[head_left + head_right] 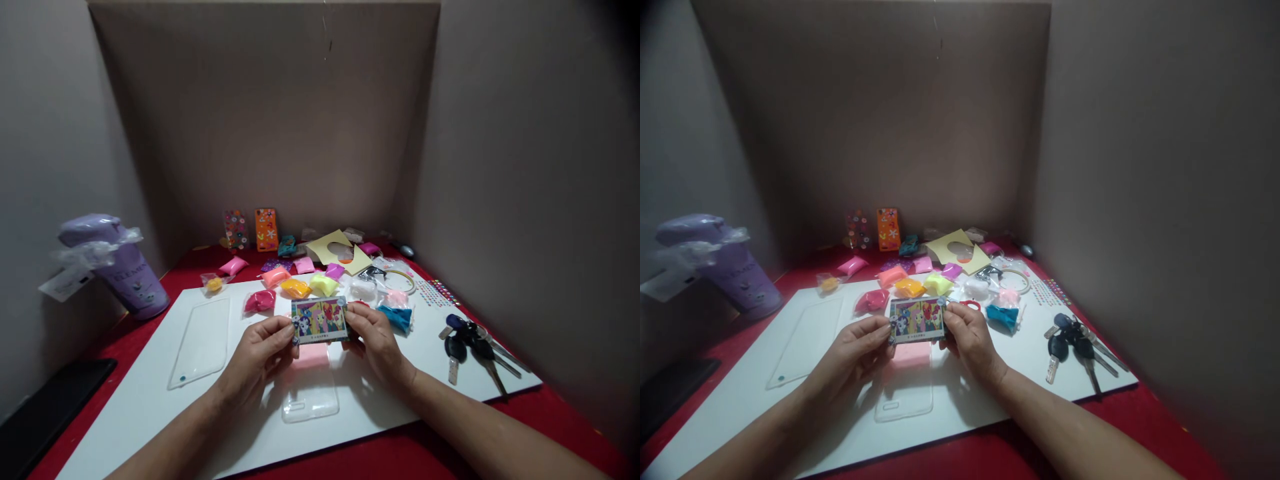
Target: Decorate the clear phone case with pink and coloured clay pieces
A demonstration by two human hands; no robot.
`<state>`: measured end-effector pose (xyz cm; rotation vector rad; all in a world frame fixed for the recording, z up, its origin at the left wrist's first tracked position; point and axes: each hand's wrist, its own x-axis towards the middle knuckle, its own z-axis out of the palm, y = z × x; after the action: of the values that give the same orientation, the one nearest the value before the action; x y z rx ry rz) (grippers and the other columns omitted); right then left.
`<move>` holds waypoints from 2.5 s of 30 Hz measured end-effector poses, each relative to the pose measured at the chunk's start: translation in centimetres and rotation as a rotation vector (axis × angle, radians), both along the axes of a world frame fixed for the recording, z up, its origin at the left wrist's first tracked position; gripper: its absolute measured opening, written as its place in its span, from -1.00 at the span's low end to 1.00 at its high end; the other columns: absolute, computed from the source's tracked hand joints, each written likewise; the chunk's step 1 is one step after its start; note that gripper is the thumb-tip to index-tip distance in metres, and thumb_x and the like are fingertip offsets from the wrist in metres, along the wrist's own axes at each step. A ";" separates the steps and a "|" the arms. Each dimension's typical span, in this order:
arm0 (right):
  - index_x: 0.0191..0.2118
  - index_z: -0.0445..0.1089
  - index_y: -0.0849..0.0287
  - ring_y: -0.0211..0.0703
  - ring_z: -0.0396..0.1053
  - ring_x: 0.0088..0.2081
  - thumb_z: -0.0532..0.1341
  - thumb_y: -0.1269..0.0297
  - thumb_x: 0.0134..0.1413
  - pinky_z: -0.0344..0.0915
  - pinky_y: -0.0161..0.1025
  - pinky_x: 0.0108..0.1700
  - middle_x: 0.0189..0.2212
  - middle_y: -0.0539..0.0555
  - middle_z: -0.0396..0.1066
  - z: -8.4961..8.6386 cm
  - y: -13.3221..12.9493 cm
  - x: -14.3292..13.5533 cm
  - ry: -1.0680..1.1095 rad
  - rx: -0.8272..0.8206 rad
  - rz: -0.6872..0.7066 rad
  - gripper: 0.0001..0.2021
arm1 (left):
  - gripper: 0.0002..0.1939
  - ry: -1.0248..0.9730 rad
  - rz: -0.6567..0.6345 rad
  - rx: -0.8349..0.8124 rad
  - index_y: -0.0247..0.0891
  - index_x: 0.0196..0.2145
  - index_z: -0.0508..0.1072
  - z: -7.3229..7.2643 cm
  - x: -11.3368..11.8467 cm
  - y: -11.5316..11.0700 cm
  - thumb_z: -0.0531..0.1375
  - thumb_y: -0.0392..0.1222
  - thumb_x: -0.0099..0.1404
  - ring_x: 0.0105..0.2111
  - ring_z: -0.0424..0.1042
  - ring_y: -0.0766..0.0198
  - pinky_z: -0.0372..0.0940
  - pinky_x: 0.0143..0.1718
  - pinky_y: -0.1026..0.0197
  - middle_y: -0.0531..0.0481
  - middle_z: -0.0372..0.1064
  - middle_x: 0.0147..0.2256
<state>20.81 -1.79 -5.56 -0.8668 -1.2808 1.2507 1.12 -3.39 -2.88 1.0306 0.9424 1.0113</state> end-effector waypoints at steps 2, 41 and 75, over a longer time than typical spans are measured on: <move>-0.49 0.28 0.19 -0.34 0.07 -0.67 0.12 0.10 0.09 -0.06 -0.42 -0.69 -0.68 -0.07 0.18 0.0 0.0 0.0 -0.010 -0.002 -0.010 -0.73 | -0.73 0.023 0.004 0.015 -0.31 -0.46 0.38 -0.1 0.0 0.0 0.26 -0.03 0.12 -0.73 0.01 0.54 -0.20 -0.74 0.43 0.07 0.30 -0.62; -0.54 0.24 0.21 -0.40 0.01 -0.71 0.07 0.17 0.14 -0.10 -0.42 -0.70 -0.72 -0.08 0.18 -0.3 0.1 0.0 -0.018 0.093 -0.063 -0.71 | -0.78 0.069 0.225 0.074 -0.28 -0.29 0.43 0.2 0.0 0.2 0.20 -0.07 0.19 -0.70 0.18 0.53 0.06 -0.69 0.44 0.09 0.33 -0.48; -0.57 0.20 0.19 -0.40 0.05 -0.71 0.09 0.16 0.14 -0.07 -0.43 -0.70 -0.73 -0.08 0.20 -0.2 0.1 0.0 -0.052 0.114 -0.068 -0.68 | -0.83 0.061 0.095 0.049 -0.32 -0.45 0.43 0.0 0.0 0.0 0.26 -0.14 0.13 -0.69 0.12 0.52 -0.10 -0.68 0.43 0.05 0.35 -0.60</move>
<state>20.81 -1.74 -5.78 -0.8585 -1.3403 1.0973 1.15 -3.34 -2.83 1.0707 1.0285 1.0919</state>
